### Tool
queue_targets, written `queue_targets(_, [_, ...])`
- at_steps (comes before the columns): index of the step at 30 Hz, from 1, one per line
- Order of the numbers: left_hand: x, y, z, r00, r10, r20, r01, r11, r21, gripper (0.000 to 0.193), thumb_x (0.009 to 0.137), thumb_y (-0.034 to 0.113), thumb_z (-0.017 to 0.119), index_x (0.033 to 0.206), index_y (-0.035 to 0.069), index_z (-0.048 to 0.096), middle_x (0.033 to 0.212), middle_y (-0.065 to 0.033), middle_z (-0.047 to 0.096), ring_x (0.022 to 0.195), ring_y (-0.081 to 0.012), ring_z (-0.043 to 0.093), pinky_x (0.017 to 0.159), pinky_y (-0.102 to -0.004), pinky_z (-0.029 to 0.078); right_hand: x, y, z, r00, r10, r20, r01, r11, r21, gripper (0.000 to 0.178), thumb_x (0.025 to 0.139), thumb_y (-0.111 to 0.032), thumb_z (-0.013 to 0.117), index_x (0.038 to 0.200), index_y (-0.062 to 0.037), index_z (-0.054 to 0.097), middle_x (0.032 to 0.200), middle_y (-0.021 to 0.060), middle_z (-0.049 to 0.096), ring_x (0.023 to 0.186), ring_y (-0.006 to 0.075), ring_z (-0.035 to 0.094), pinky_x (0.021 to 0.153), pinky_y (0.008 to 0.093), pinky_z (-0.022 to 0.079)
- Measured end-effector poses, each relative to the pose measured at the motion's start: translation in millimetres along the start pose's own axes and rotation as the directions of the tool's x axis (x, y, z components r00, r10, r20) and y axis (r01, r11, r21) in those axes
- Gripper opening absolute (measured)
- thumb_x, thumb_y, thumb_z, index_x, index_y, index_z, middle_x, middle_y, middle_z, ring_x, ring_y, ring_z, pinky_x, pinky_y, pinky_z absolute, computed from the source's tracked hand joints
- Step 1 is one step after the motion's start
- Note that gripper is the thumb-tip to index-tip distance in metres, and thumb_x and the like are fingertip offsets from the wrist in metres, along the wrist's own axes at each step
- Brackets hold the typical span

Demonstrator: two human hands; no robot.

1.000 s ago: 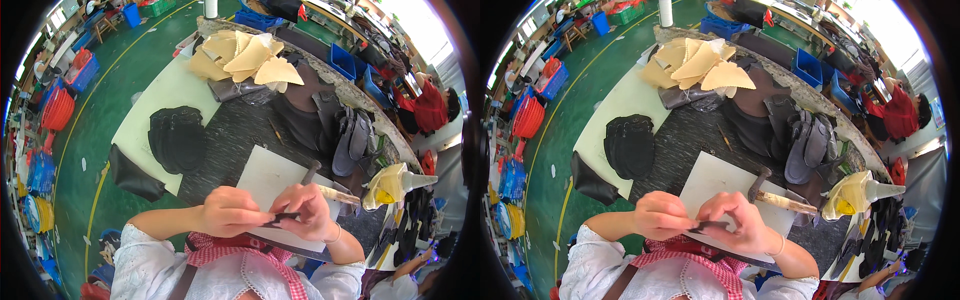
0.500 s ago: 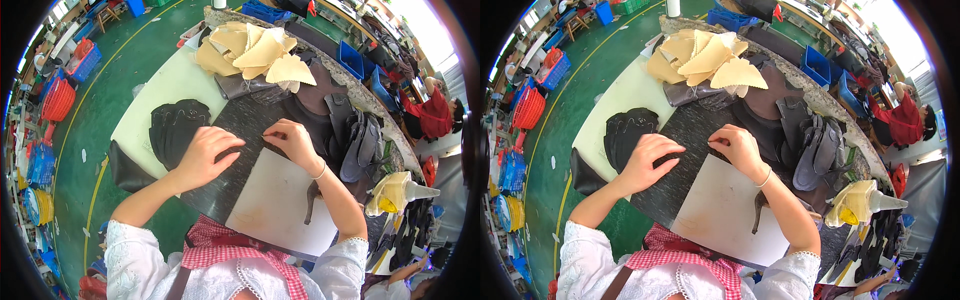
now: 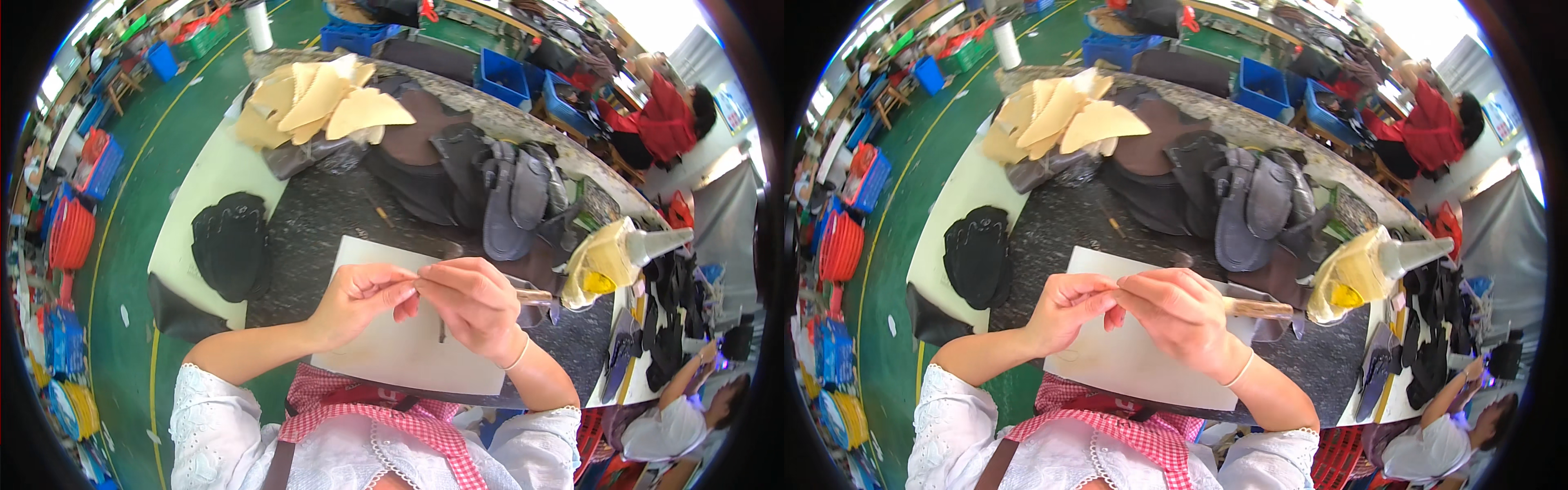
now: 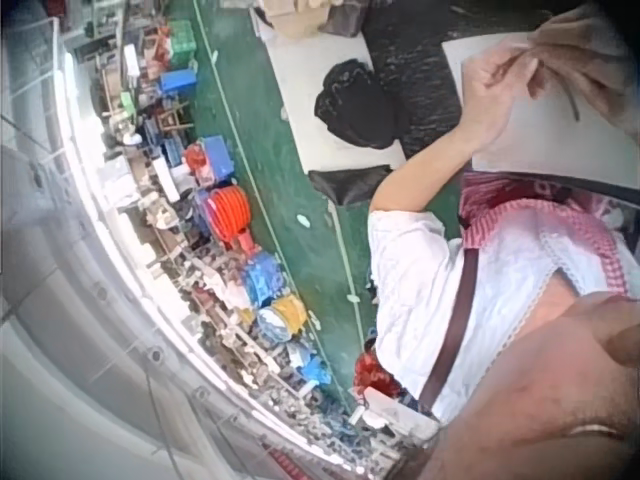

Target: The person unpacks metal fasteners onto a workbench, folds the edges of leather shoe parts, and attaches the fasteners to the leather parts by hand.

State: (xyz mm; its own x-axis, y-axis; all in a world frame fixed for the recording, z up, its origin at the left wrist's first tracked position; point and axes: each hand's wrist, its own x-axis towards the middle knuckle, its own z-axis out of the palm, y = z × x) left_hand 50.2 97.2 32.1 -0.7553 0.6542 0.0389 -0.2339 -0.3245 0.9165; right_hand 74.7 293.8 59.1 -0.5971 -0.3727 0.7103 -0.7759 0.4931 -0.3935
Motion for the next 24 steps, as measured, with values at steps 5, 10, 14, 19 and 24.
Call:
queue_targets(5, [21,-10,50,0.985,-0.14,0.097,0.151,0.983,-0.109,0.02,0.094,0.015,0.057,0.106,0.002,0.066,0.076,0.0007,0.06,0.066,-0.0057,0.051,0.057,-0.0207,0.04,-39,-5,-47,0.998,-0.005,-0.061,0.0,0.997,-0.083,0.033,0.065,-0.006,0.077,0.097,-0.0008,0.068,0.104,0.0107,0.065,0.088,0.0237,0.066,0.073,0.0304,0.055])
queue_targets(10, [51,-30,102,0.977,-0.133,0.164,0.162,0.97,-0.18,0.02,0.095,0.016,0.055,0.098,0.001,0.067,0.081,-0.0031,0.062,0.07,-0.0091,0.054,0.061,-0.0245,0.043,-72,-4,-85,0.973,0.07,-0.219,-0.102,0.985,-0.136,0.022,0.073,-0.001,0.072,0.095,-0.001,0.068,0.099,0.013,0.066,0.084,0.0238,0.067,0.07,0.0299,0.055])
queue_targets(14, [164,-30,105,0.759,0.251,0.6,-0.616,0.576,0.538,0.026,0.094,0.021,0.05,0.087,0.002,0.066,0.083,-0.0087,0.065,0.076,-0.0218,0.059,0.071,-0.0363,0.047,-95,-1,-117,0.784,0.369,-0.5,-0.299,0.929,0.216,0.01,0.084,0.004,0.059,0.094,0.0044,0.059,0.095,0.0174,0.065,0.081,0.0206,0.065,0.07,0.0296,0.052])
queue_targets(19, [323,-44,59,0.988,-0.124,0.09,-0.132,-0.395,0.909,0.049,0.092,0.045,0.048,0.113,0.002,0.057,0.117,-0.0111,0.058,0.118,-0.029,0.046,0.103,-0.0528,0.024,-126,-5,-121,0.693,0.661,-0.287,-0.575,0.747,0.334,0.013,0.077,0.004,0.072,0.088,0.0037,0.064,0.08,0.0073,0.066,0.069,0.0115,0.063,0.063,0.0218,0.051])
queue_targets(24, [281,-23,58,0.89,0.393,0.229,-0.423,0.528,0.736,0.025,0.083,0.019,0.068,0.098,0.002,0.058,0.096,-0.0066,0.061,0.088,-0.0153,0.06,0.083,-0.0314,0.046,-124,-9,-127,0.629,0.75,-0.203,-0.605,0.637,0.478,0.013,0.078,0.007,0.068,0.09,0.0036,0.065,0.084,0.0088,0.067,0.077,0.0135,0.065,0.069,0.0234,0.053])
